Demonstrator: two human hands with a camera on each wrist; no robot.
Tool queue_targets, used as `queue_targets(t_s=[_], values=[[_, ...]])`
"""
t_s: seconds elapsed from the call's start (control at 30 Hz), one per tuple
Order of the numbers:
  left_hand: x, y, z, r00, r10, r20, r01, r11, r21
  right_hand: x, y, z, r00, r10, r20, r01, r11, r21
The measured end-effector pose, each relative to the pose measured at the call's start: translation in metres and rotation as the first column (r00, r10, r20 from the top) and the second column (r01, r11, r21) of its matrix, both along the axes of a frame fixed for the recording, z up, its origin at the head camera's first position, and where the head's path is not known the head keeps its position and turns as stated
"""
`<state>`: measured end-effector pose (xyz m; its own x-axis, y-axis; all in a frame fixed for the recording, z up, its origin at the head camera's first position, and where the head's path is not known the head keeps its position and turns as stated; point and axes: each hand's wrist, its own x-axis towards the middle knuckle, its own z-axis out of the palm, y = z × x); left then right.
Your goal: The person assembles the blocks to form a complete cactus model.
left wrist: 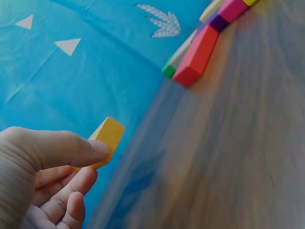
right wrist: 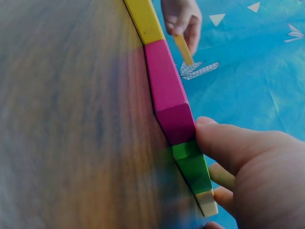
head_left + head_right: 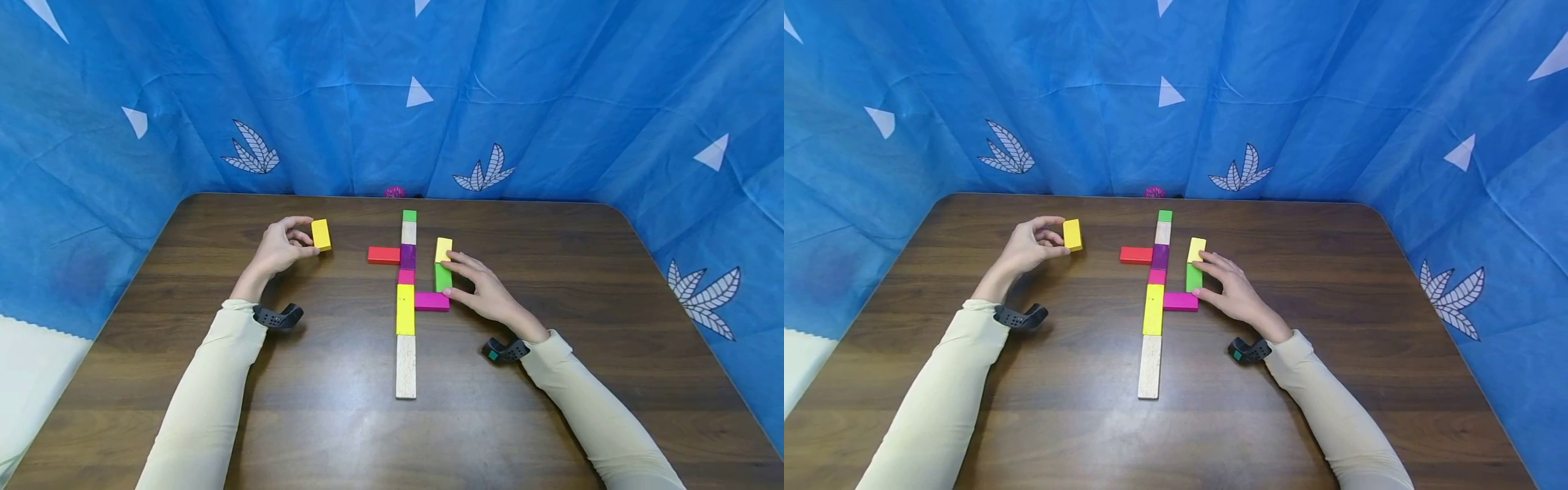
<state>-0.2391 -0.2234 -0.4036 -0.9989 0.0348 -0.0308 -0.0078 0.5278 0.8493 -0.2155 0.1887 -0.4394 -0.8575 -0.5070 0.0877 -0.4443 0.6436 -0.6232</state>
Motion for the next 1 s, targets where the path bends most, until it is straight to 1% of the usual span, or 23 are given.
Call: queue_targets(t_s=[0.17, 0.3, 0.5, 0.73, 1.0], values=[[-0.015, 0.02, 0.005, 0.999, 0.007, -0.038, -0.007, 1.0, 0.002, -0.001, -0.001, 0.0, 1.0, 0.001, -0.009, -0.001, 1.0, 0.002], [-0.025, 0.032, 0.006, 0.999, 0.016, -0.029, -0.016, 1.0, 0.01, -0.001, -0.002, 0.002, 1.0, 0.007, -0.007, -0.007, 1.0, -0.001], [-0.035, 0.049, 0.003, 1.0, 0.0, -0.007, -0.001, 1.0, -0.027, -0.001, -0.002, 0.002, 1.0, 0.015, -0.016, -0.015, 1.0, 0.009], [-0.045, 0.065, -0.005, 1.0, -0.023, -0.001, 0.023, 0.999, -0.049, -0.001, 0.0, -0.001, 1.0, 0.011, -0.01, -0.011, 1.0, 0.007], [-0.048, 0.077, -0.016, 0.997, -0.073, 0.021, 0.074, 0.996, -0.056, 0.001, 0.001, 0.0, 1.0, 0.005, -0.02, -0.005, 1.0, 0.006]])
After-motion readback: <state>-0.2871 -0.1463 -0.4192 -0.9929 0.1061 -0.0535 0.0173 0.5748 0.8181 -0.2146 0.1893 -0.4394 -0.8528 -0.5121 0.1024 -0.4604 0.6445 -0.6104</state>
